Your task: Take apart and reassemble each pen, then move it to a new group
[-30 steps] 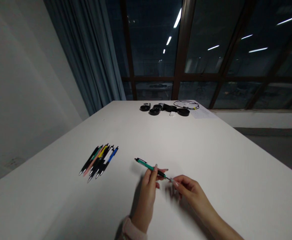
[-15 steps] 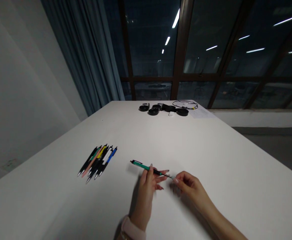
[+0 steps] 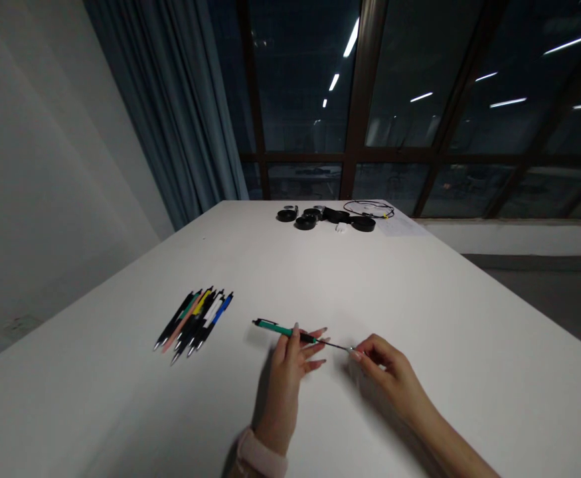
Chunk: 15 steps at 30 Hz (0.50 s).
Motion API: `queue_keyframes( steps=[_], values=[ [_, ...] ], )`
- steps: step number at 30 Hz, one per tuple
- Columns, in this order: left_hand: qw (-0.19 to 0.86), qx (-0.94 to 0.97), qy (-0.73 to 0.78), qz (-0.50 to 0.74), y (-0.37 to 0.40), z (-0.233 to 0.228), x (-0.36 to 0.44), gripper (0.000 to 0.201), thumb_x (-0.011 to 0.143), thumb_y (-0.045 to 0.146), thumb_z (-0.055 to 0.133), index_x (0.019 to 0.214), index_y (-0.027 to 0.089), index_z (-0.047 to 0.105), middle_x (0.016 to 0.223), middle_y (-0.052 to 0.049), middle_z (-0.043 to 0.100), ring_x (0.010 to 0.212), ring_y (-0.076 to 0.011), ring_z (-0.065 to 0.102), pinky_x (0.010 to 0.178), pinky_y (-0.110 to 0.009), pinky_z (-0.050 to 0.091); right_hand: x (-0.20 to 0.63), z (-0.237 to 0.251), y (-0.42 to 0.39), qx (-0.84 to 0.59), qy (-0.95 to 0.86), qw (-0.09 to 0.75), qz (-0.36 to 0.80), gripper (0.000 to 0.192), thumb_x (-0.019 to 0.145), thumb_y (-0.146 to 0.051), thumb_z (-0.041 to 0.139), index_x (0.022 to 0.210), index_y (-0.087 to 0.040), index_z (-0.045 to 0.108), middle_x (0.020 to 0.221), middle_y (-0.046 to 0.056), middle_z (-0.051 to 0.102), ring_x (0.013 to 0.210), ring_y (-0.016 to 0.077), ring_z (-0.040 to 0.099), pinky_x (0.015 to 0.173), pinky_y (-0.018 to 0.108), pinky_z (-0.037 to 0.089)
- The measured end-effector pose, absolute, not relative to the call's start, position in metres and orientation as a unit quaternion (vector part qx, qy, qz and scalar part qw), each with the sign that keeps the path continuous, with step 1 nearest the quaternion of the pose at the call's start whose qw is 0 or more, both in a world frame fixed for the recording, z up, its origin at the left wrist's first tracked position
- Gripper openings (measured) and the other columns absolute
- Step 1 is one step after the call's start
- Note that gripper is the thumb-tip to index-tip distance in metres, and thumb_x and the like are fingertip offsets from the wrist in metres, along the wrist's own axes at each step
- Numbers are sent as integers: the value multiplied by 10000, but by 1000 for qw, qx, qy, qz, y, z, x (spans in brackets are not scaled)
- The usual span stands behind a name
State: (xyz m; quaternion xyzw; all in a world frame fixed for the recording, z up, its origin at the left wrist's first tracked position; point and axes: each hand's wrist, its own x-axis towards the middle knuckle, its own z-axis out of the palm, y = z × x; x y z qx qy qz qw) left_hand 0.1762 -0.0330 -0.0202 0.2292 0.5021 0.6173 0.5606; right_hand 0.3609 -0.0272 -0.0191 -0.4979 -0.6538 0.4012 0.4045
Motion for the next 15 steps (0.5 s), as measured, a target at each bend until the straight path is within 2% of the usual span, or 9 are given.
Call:
queue_keyframes(
  steps=[4,6,11,15],
  values=[
    [441,262,564,647,-28,-24,167,620,618,733,678,845,162,594,884,-126,737,658,-187,691,411,-205,452,371,-16,-22,-507,-640,417,400,345,823,-511,593,702,-189,619,659,8,576,618,159,509,566,263,391],
    [414,270,580,647,-25,-27,162,609,618,736,669,805,162,591,819,-108,727,598,-164,659,390,-197,418,373,-17,-20,-512,-632,419,404,361,809,-530,598,694,-188,610,637,1,560,600,154,495,561,264,385],
    [444,267,574,634,-22,-33,156,590,649,727,650,812,163,596,886,-128,739,624,-166,664,408,-196,410,375,-24,-17,-526,-613,427,406,391,804,-562,596,687,-189,592,582,-22,510,550,137,450,521,254,349],
    [457,286,591,600,-23,-30,156,568,633,698,676,791,156,611,794,-96,720,595,-154,641,409,-194,381,377,-30,-14,-544,-619,425,373,401,810,-569,585,674,-192,588,557,-24,507,533,139,446,503,253,337]
  ],
)
